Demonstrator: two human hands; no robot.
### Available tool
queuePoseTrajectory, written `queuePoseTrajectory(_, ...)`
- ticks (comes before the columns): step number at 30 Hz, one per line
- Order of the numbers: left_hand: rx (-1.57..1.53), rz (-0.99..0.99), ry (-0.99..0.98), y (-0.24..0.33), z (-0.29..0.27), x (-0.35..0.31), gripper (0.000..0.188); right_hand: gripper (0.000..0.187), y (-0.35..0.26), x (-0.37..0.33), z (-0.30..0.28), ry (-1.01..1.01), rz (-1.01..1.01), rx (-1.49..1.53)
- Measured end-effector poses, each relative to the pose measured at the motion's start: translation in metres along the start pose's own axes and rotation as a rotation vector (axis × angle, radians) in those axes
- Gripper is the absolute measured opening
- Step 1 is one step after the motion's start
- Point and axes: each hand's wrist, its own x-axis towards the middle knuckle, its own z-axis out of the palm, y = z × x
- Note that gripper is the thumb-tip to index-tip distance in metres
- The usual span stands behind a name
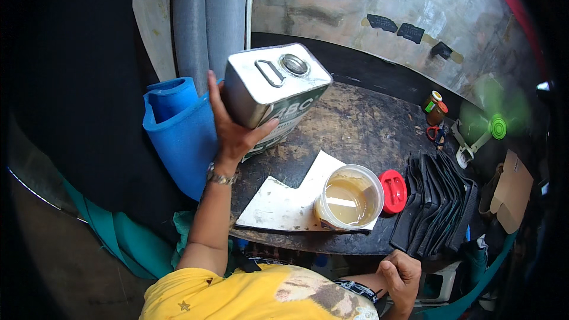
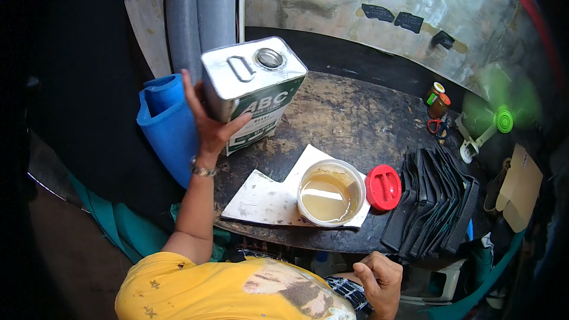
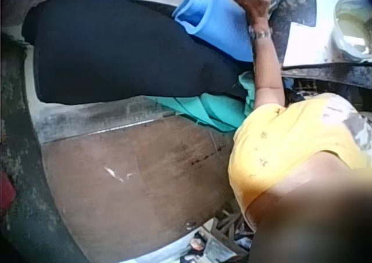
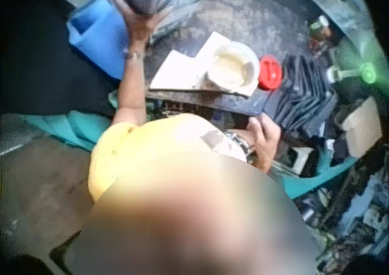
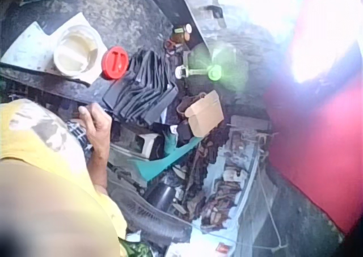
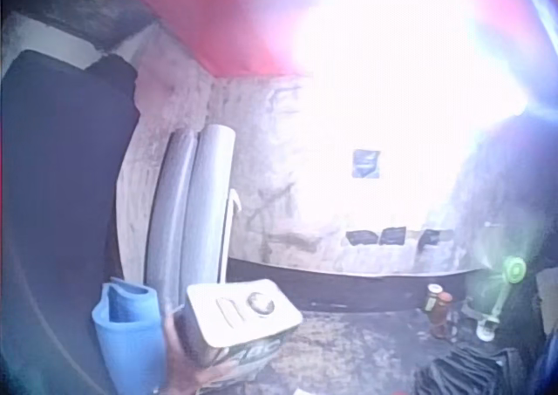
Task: The person uses scissors to trim the edges of a teal and black material piece, then pours a yellowish liquid from a metal can into a plastic container. They rub the liquid between their fingers and apply it to the material piece, pressing it onto a stack of similar pieces.
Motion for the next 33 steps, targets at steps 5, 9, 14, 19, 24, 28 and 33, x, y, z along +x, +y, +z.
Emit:
queuePoseTrajectory(5, -0.39, 0.084, 0.252, 0.083, -0.031, 0.018, 0.131, 0.019, -0.033, 0.029, 0.033, -0.209, 0.103, 0.869)
queuePoseTrajectory(9, -0.798, -0.111, 0.5, 0.133, -0.018, 0.023, 0.086, 0.059, -0.047, 0.069, 0.098, -0.484, 0.274, 1.125)
queuePoseTrajectory(14, -1.115, -0.369, 0.571, 0.189, 0.043, 0.015, 0.049, 0.089, -0.044, 0.113, 0.144, -0.092, -0.375, 1.333)
queuePoseTrajectory(19, -1.166, -0.419, 0.041, 0.226, 0.076, -0.023, 0.12, 0.08, -0.031, 0.117, 0.087, 0.585, -0.685, 1.258)
queuePoseTrajectory(24, -0.797, -0.057, -0.392, 0.224, 0.02, -0.04, 0.107, 0.067, -0.018, 0.089, 0.009, 0.565, -0.606, 1.335)
queuePoseTrajectory(28, -0.833, 0.296, -0.186, 0.244, -0.053, -0.021, 0.048, 0.068, 0.01, 0.064, -0.018, 0.758, -0.544, 1.233)
queuePoseTrajectory(33, -0.737, 0.408, -0.307, 0.267, -0.083, 0.002, 0.043, 0.072, 0.032, 0.044, -0.035, 0.74, -0.497, 1.278)
